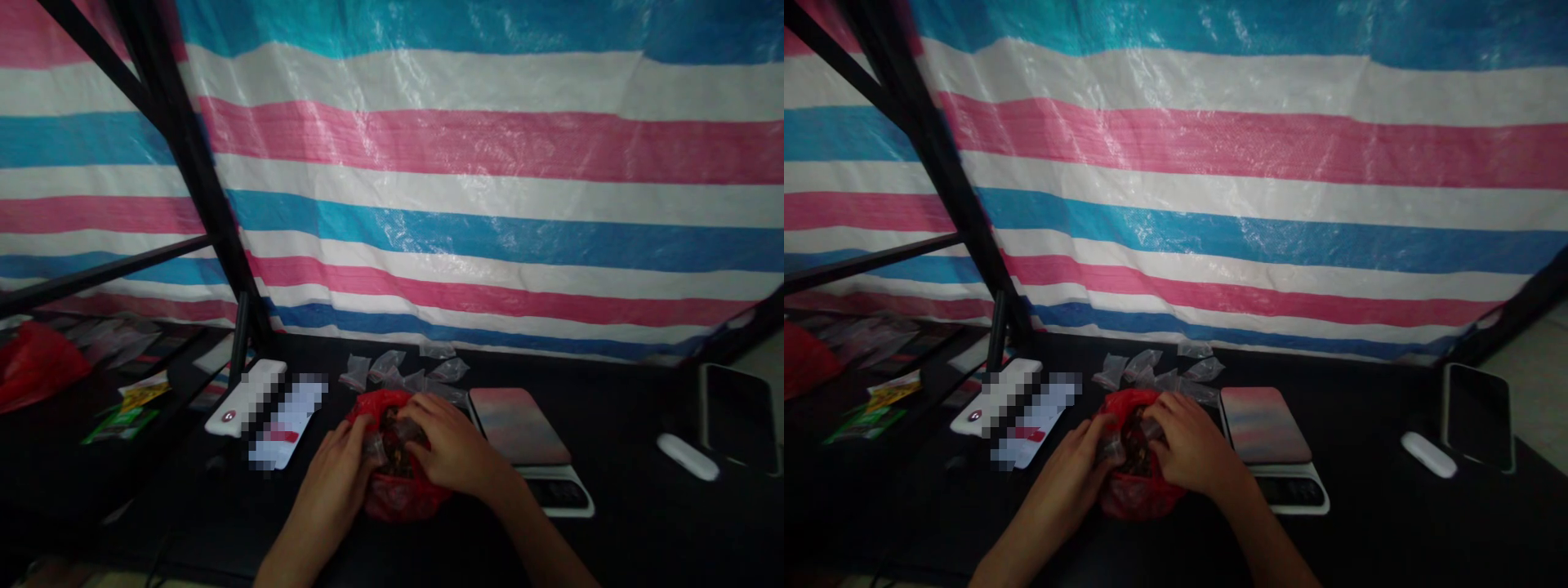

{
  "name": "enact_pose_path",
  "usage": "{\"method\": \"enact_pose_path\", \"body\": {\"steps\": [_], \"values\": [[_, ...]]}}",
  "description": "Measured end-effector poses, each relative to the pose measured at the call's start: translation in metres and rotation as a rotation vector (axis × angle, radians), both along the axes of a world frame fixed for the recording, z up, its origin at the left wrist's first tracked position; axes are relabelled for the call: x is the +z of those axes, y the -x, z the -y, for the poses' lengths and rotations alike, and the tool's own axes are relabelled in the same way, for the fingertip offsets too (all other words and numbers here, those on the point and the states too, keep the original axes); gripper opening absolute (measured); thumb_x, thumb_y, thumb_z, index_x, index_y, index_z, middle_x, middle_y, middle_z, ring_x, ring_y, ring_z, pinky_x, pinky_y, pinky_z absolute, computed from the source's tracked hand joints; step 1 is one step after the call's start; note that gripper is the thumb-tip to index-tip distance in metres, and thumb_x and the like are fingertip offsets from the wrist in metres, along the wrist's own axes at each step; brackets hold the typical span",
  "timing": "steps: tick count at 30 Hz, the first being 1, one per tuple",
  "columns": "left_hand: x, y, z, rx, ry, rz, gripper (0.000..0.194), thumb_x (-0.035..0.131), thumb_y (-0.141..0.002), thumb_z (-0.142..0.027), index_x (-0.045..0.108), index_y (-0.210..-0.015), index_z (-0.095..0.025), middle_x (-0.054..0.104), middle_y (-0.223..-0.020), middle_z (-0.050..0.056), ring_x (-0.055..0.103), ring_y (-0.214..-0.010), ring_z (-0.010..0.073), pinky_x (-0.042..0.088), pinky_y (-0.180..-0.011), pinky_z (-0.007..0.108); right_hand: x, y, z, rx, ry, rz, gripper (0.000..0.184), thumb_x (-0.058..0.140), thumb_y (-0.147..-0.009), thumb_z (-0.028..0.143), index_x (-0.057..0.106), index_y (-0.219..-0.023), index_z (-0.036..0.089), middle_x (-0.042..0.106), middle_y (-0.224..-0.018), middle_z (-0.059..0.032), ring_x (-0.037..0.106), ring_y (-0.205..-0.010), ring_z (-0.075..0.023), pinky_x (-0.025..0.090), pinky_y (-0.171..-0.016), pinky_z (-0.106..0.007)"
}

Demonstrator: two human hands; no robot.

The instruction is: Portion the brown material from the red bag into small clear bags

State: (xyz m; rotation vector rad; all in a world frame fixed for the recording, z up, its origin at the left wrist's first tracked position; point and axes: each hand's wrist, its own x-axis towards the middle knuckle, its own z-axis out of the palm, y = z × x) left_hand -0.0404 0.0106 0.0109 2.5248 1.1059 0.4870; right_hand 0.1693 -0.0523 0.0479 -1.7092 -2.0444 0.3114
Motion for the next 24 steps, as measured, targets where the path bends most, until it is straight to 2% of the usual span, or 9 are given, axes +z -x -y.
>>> {"method": "enact_pose_path", "body": {"steps": [5,10,15,19,24], "values": [[0.004,-0.002,0.001,-0.002,-0.025,-0.019,0.055,0.038,-0.090,-0.008,0.048,-0.144,-0.014,0.065,-0.133,0.018,0.060,-0.125,0.0295,0.049,-0.105,0.050,-0.002,0.000,0.001,-0.004,0.008,-0.010,0.034,0.067,-0.083,0.012,0.063,-0.115,0.023,0.063,-0.120,-0.0063,0.057,-0.114,-0.0253,0.041,-0.103,-0.041],[0.008,-0.005,0.001,0.017,-0.036,-0.002,0.054,0.042,-0.090,-0.009,0.049,-0.143,-0.018,0.065,-0.129,0.015,0.064,-0.115,0.0274,0.052,-0.098,0.044,0.002,0.000,0.001,-0.015,0.015,0.007,0.031,0.065,-0.085,0.013,0.063,-0.114,0.022,0.063,-0.116,-0.0057,0.059,-0.111,-0.0244,0.043,-0.097,-0.039],[0.014,-0.007,0.003,-0.015,-0.088,0.002,0.053,0.041,-0.088,-0.006,0.055,-0.138,-0.020,0.069,-0.117,0.013,0.062,-0.110,0.0291,0.051,-0.092,0.046,0.007,0.000,0.001,-0.048,0.014,0.015,0.032,0.064,-0.086,0.013,0.062,-0.116,0.022,0.063,-0.117,-0.0058,0.060,-0.108,-0.0240,0.043,-0.093,-0.038],[0.015,-0.007,0.003,0.005,-0.030,0.076,0.057,0.042,-0.085,-0.003,0.057,-0.136,-0.023,0.066,-0.116,0.012,0.062,-0.105,0.0270,0.051,-0.092,0.045,0.006,-0.001,0.001,-0.049,0.010,0.013,0.032,0.064,-0.087,0.014,0.062,-0.118,0.023,0.062,-0.119,-0.0060,0.060,-0.108,-0.0238,0.043,-0.093,-0.037],[0.011,-0.007,0.001,0.036,0.005,0.154,0.050,0.047,-0.088,-0.010,0.058,-0.135,-0.025,0.063,-0.111,0.010,0.061,-0.101,0.0267,0.052,-0.093,0.045,0.006,-0.002,0.001,-0.044,0.015,0.024,0.030,0.066,-0.087,0.014,0.063,-0.116,0.022,0.063,-0.116,-0.0062,0.060,-0.107,-0.0238,0.044,-0.091,-0.037]]}}
